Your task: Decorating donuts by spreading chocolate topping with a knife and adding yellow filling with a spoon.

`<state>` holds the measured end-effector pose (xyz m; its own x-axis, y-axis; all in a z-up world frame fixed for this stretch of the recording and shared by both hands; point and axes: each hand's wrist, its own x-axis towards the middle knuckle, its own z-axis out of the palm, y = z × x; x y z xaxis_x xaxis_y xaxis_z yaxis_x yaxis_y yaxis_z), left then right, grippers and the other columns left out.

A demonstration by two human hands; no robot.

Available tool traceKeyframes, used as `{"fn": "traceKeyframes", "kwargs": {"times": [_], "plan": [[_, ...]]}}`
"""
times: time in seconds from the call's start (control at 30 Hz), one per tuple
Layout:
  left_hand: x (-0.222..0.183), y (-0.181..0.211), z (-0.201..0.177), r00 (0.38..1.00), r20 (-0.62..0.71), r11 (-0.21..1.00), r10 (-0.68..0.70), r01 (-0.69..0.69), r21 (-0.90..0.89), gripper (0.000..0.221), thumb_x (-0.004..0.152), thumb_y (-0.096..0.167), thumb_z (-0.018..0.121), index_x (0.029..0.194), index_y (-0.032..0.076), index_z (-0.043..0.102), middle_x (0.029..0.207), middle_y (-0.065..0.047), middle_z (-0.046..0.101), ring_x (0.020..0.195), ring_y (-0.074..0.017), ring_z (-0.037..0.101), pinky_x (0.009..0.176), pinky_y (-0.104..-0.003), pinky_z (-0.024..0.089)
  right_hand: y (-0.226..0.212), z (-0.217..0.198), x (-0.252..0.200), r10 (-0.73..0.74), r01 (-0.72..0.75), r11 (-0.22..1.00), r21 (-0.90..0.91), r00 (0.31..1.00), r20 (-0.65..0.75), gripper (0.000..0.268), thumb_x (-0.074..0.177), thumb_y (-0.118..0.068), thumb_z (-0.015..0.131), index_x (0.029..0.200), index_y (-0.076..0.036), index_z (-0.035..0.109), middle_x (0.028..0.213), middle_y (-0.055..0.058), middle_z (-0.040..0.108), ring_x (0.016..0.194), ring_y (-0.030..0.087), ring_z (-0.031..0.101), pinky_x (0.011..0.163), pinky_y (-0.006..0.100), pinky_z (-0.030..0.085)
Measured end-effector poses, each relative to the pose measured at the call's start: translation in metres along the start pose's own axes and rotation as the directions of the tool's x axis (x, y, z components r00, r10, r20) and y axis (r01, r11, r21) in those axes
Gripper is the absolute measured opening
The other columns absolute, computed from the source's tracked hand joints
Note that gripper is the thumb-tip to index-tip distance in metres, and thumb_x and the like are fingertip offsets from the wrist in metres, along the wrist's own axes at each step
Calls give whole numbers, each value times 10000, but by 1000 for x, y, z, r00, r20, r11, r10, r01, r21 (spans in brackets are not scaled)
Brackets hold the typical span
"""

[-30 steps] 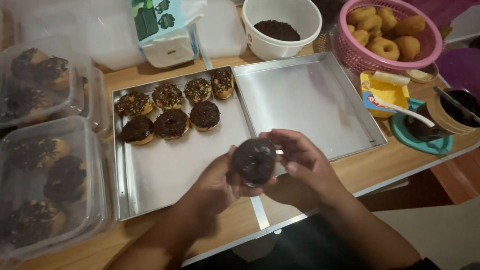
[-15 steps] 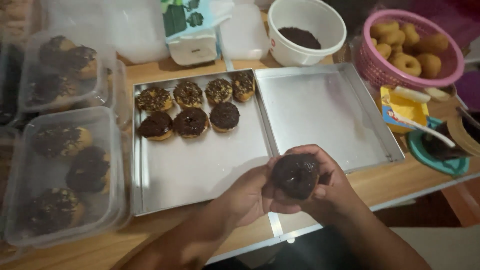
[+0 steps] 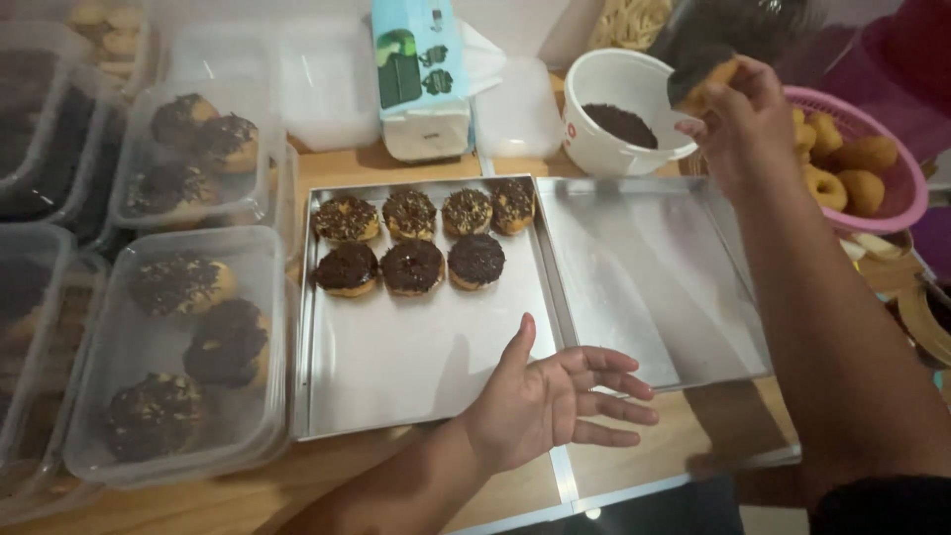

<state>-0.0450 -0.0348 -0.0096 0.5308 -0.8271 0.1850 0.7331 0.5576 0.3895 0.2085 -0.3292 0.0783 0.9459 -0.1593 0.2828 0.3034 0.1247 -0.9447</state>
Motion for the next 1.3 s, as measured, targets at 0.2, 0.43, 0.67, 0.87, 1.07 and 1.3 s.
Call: {"fn": "traceKeyframes", "kwargs": {"times": [0.2,0.43,0.67,0.87,1.07,1.3], "plan": [[0,-8,-8,995,94,998,-42,47,-52,1093,961,915,203,1445,-2,549,1446,-276,573,1334,-459,570,1182,-645,411,8,50,35,97,-53,601,-798,995,7,551,758,-279,851,1221,-155,579,1135,-14,694,726,126,663,640,313,483],[-3,-11,-18,991,124,994,-58,69,-81,1090,987,932,223,1476,13,545,1496,-289,559,1360,-477,558,1224,-644,396,44,60,78,404,162,80,-984,897,181,498,820,-330,701,1294,-180,659,1199,82,735,1055,309,665,906,435,489],[-2,-15,-21,990,134,995,-35,47,-88,1078,1024,925,207,1463,6,557,1480,-315,561,1360,-501,554,1215,-659,399,35,80,70,584,110,5,-994,806,92,394,917,-185,566,1298,-200,666,1301,88,687,1136,345,626,902,495,466],[-2,-14,-19,993,115,997,-28,36,-72,1048,1038,912,185,1437,20,564,1469,-300,568,1346,-489,561,1206,-649,410,42,84,75,459,189,9,-982,872,172,428,1017,-374,468,1320,-152,673,1312,138,695,1162,400,625,924,515,476],[-2,-13,-19,993,113,997,-27,34,-66,1048,1034,910,169,1433,25,563,1465,-293,572,1345,-476,565,1207,-632,417,35,100,67,477,155,4,-988,868,138,410,1018,-324,441,1336,-189,662,1318,155,656,1148,426,602,919,541,465],[-2,-14,-18,995,99,997,-26,33,-69,1031,1045,896,184,1424,16,565,1467,-305,564,1334,-483,568,1200,-626,425,48,79,82,395,102,-58,-993,916,71,556,963,-488,436,1298,-102,654,1243,253,680,1164,477,580,939,547,434]]}}
